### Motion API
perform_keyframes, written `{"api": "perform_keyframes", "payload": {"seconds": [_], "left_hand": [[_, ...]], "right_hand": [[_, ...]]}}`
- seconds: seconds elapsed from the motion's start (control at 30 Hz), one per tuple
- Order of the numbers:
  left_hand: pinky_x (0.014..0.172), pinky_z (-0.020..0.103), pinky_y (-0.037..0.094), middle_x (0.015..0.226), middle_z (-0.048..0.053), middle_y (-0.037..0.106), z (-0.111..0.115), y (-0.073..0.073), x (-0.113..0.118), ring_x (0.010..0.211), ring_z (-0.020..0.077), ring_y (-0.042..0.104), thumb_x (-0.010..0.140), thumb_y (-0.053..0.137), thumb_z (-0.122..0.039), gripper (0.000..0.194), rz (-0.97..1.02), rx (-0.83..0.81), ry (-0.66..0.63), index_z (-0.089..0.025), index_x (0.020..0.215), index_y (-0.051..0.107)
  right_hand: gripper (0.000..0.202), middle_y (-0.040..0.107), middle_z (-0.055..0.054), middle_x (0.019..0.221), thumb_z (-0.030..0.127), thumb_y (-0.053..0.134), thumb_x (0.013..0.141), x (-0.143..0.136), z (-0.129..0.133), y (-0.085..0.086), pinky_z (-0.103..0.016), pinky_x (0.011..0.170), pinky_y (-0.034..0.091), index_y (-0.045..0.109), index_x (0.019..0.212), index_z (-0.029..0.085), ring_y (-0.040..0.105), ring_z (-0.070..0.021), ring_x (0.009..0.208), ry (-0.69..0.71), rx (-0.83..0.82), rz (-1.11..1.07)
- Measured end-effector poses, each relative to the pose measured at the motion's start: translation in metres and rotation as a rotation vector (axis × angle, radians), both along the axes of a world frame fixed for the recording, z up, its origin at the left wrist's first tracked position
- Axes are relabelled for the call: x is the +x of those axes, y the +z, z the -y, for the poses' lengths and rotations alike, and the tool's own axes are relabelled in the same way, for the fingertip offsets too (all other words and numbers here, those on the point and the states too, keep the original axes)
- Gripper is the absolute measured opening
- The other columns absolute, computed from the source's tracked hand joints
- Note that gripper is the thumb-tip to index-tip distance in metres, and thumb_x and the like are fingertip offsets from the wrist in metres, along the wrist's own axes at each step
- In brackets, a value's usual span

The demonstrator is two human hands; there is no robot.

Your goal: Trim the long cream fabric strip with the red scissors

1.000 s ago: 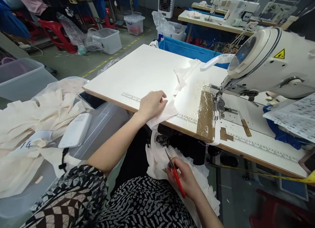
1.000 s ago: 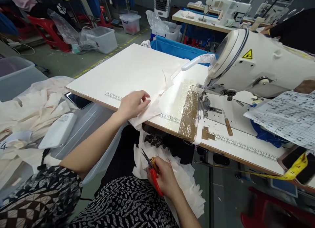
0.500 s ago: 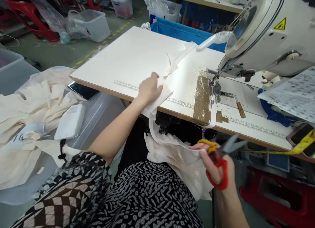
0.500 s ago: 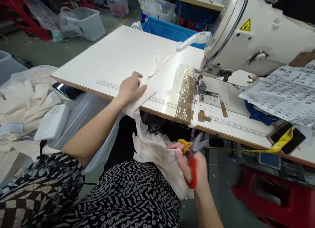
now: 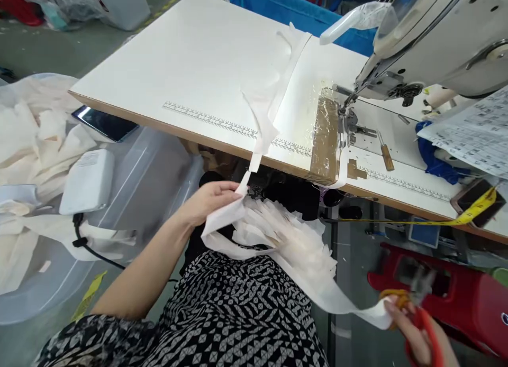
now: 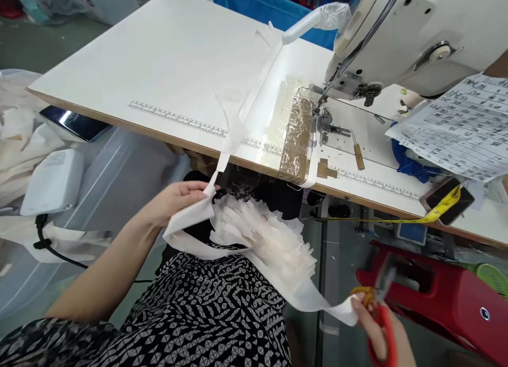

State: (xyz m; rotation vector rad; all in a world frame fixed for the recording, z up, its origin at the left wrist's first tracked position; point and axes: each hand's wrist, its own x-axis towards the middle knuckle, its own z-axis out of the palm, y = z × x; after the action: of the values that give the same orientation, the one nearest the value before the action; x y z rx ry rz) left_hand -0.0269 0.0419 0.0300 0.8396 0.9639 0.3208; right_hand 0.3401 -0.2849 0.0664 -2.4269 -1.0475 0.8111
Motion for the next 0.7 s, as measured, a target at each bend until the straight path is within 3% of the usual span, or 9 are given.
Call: {"api": "perform_keyframes", "payload": {"seconds": [0.07,0.17,0.3,0.4,0.5,0.57,0.7], "left_hand": [[0.058,0.022,0.047,0.081,0.003,0.072,0.012,-0.015,0.002,0.064,0.0131,0.061,0.061,0.085,-0.041,0.047,0.025,-0.052,-0.022,-0.016,0.097,0.069],[0.054,0.019,0.041,0.072,0.001,0.067,0.024,-0.026,0.004,0.060,0.0109,0.057,0.069,0.077,-0.047,0.039,0.002,0.067,-0.046,-0.014,0.087,0.067],[0.052,0.017,0.038,0.069,0.000,0.061,0.029,-0.021,0.001,0.060,0.0096,0.052,0.078,0.067,-0.050,0.036,-0.069,0.303,-0.062,-0.014,0.078,0.064],[0.040,0.016,0.029,0.062,-0.004,0.055,0.029,-0.014,-0.004,0.044,0.0050,0.042,0.081,0.064,-0.048,0.034,-0.080,0.278,-0.101,-0.014,0.081,0.062],[0.032,0.016,0.020,0.053,-0.008,0.050,0.029,-0.010,-0.006,0.030,0.0018,0.032,0.084,0.062,-0.047,0.032,-0.029,0.202,-0.141,-0.015,0.085,0.059],[0.035,0.015,0.027,0.051,-0.007,0.053,0.029,-0.010,-0.006,0.033,0.0043,0.044,0.084,0.063,-0.046,0.032,0.028,0.175,-0.131,-0.015,0.087,0.058],[0.047,0.016,0.046,0.064,0.002,0.068,0.029,-0.011,-0.004,0.059,0.0161,0.069,0.082,0.067,-0.048,0.036,0.080,0.097,-0.076,-0.014,0.090,0.059]], "right_hand": [[0.039,0.063,-0.009,0.063,0.068,0.060,0.071,-0.009,-0.002,-0.015,-0.037,0.050,0.052,0.060,0.068,0.029,0.063,-0.0274,0.058,0.038,-0.065,-0.035],[0.041,0.065,-0.008,0.069,0.066,0.065,0.070,-0.033,-0.031,-0.027,-0.032,0.051,0.052,0.057,0.073,0.026,0.064,-0.0258,0.063,0.100,-0.093,-0.071],[0.038,0.057,-0.003,0.067,0.060,0.054,0.085,-0.079,-0.101,-0.026,-0.027,0.055,0.048,0.052,0.077,0.022,0.055,-0.0177,0.060,0.393,-0.069,-0.275],[0.040,0.050,0.000,0.067,0.059,0.049,0.089,-0.106,-0.156,-0.025,-0.026,0.055,0.042,0.045,0.074,0.022,0.047,-0.0145,0.059,0.627,-0.085,-0.433],[0.045,0.040,0.003,0.064,0.060,0.053,0.087,-0.118,-0.199,-0.030,-0.025,0.052,0.034,0.037,0.069,0.022,0.037,-0.0125,0.058,0.789,-0.134,-0.400],[0.047,0.036,0.004,0.063,0.060,0.054,0.086,-0.120,-0.219,-0.034,-0.025,0.051,0.030,0.036,0.068,0.021,0.034,-0.0119,0.057,0.863,-0.161,-0.401],[0.045,0.035,0.004,0.063,0.060,0.053,0.086,-0.121,-0.242,-0.038,-0.025,0.052,0.029,0.040,0.069,0.020,0.032,-0.0112,0.058,0.939,-0.177,-0.456]]}}
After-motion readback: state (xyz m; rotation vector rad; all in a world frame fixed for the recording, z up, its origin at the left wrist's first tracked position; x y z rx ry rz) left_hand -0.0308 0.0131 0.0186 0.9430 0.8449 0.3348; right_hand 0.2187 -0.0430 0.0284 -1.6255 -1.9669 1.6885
